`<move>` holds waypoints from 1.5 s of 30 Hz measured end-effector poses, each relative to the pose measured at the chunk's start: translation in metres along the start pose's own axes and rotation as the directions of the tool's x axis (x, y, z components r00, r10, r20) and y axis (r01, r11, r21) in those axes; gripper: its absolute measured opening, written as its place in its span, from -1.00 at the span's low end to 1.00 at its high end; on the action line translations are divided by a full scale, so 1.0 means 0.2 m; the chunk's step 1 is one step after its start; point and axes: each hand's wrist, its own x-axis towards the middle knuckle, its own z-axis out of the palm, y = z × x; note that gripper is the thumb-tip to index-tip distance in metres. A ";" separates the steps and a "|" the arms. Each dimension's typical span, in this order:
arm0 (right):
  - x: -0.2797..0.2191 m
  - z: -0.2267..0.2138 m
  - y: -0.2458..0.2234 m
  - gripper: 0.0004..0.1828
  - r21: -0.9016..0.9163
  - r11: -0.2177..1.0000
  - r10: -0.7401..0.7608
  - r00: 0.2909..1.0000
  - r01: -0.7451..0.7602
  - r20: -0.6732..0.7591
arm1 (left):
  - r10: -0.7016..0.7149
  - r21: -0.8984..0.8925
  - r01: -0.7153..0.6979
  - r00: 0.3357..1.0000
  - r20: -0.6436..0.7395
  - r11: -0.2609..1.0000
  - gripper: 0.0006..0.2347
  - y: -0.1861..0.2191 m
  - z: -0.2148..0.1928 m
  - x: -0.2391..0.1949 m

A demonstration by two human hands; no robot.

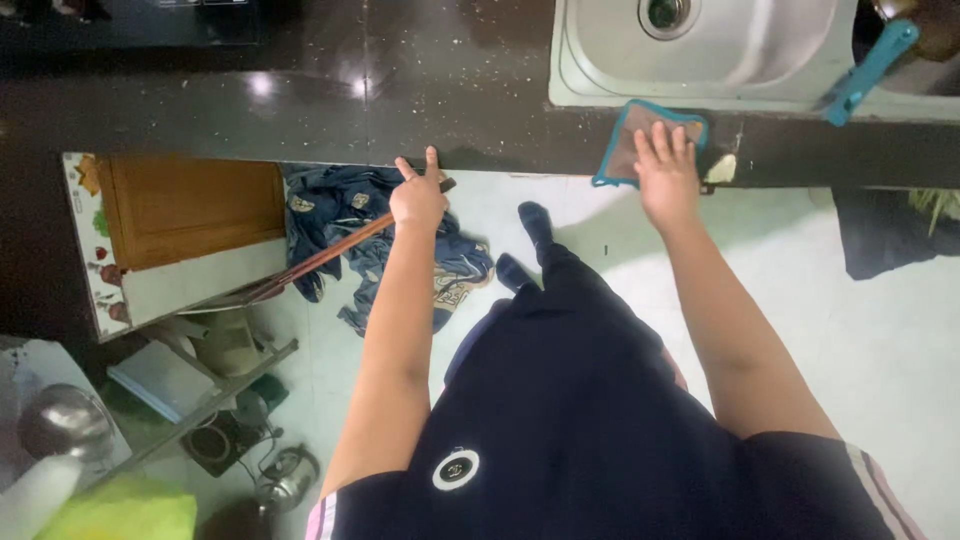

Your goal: Stirring green vegetables in a pot with chopsticks on a gas stove and subsequently wiping down the kitchen counter with a cloth.

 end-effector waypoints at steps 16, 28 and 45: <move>-0.06 0.06 0.04 -0.42 -0.005 0.933 0.358 0.932 -0.359 -0.054 | 0.023 0.033 -0.023 0.999 -0.024 0.999 -0.30 0.00 0.02 0.02; 0.10 0.11 -0.56 -0.40 -0.009 0.999 -0.053 0.999 0.053 -0.013 | 0.021 0.067 -0.022 1.000 0.024 0.997 -0.18 0.02 -0.06 -0.04; 0.66 0.12 -0.51 -0.36 0.002 1.000 -0.012 0.994 0.012 0.107 | 0.056 0.012 -0.057 0.998 0.041 0.998 -0.09 0.00 -0.05 -0.02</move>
